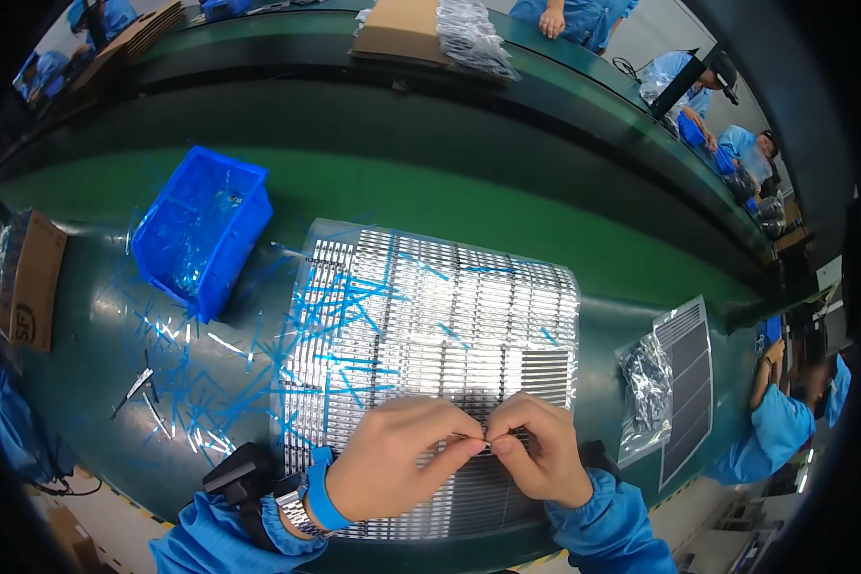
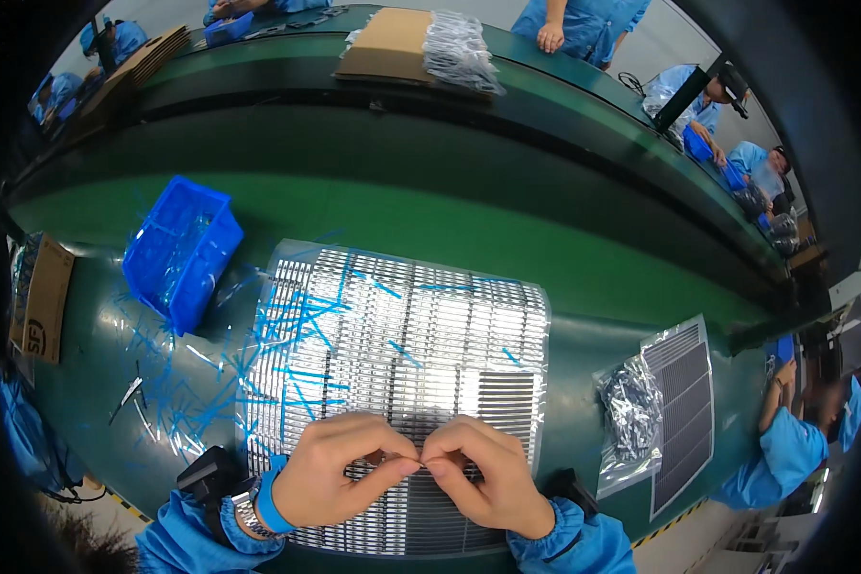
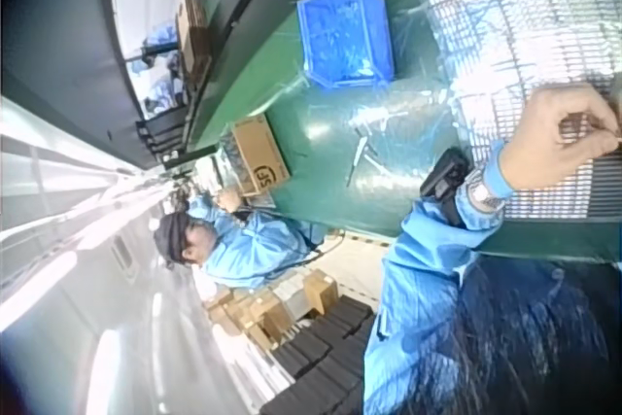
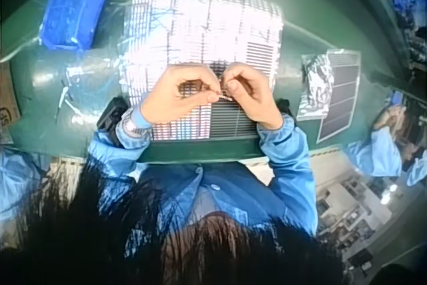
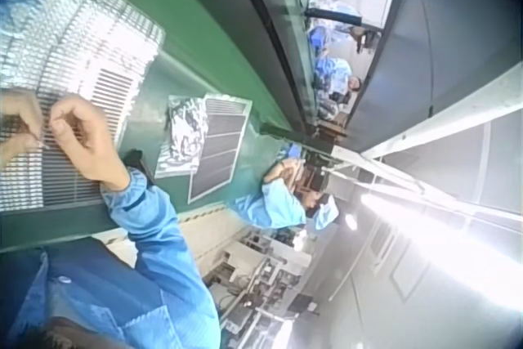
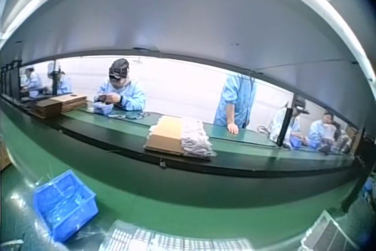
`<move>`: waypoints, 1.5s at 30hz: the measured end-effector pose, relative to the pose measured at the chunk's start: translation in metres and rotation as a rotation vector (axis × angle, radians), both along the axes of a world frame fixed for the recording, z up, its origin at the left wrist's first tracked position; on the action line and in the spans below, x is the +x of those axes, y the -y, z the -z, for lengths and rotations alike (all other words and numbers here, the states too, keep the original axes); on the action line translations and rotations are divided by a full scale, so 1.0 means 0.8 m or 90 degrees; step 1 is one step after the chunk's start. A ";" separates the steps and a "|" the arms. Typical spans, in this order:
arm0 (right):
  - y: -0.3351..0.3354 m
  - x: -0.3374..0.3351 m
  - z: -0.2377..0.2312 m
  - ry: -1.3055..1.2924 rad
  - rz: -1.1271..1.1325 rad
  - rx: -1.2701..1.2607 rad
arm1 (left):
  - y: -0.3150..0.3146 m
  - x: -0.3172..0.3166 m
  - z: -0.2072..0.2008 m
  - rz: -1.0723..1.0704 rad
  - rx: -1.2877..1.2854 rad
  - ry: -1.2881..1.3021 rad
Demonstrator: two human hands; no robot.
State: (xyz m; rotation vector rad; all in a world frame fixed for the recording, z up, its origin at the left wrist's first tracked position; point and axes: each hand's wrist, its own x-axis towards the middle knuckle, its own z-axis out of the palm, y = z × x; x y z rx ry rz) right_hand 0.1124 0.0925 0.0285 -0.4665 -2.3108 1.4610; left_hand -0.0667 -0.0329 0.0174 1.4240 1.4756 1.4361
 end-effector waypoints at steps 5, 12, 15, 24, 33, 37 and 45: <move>-0.001 0.004 0.005 -0.024 -0.035 -0.250 | 0.001 -0.004 -0.003 0.041 -0.079 0.121; 0.001 0.003 0.004 0.005 -0.027 -0.296 | 0.001 -0.013 0.007 0.180 -0.033 0.257; 0.004 0.000 0.004 0.003 0.011 -0.278 | -0.001 -0.013 0.009 0.189 -0.009 0.308; 0.002 0.001 0.010 -0.010 0.073 -0.054 | 0.008 -0.013 0.004 0.182 -0.065 0.435; 0.004 0.001 -0.006 -0.062 0.137 0.160 | 0.008 -0.013 0.003 0.132 -0.128 0.391; 0.002 0.001 -0.002 -0.068 0.146 0.208 | 0.008 -0.012 0.003 0.122 -0.137 0.386; 0.004 0.004 0.003 -0.046 0.165 0.164 | 0.011 -0.016 0.007 0.126 -0.120 0.369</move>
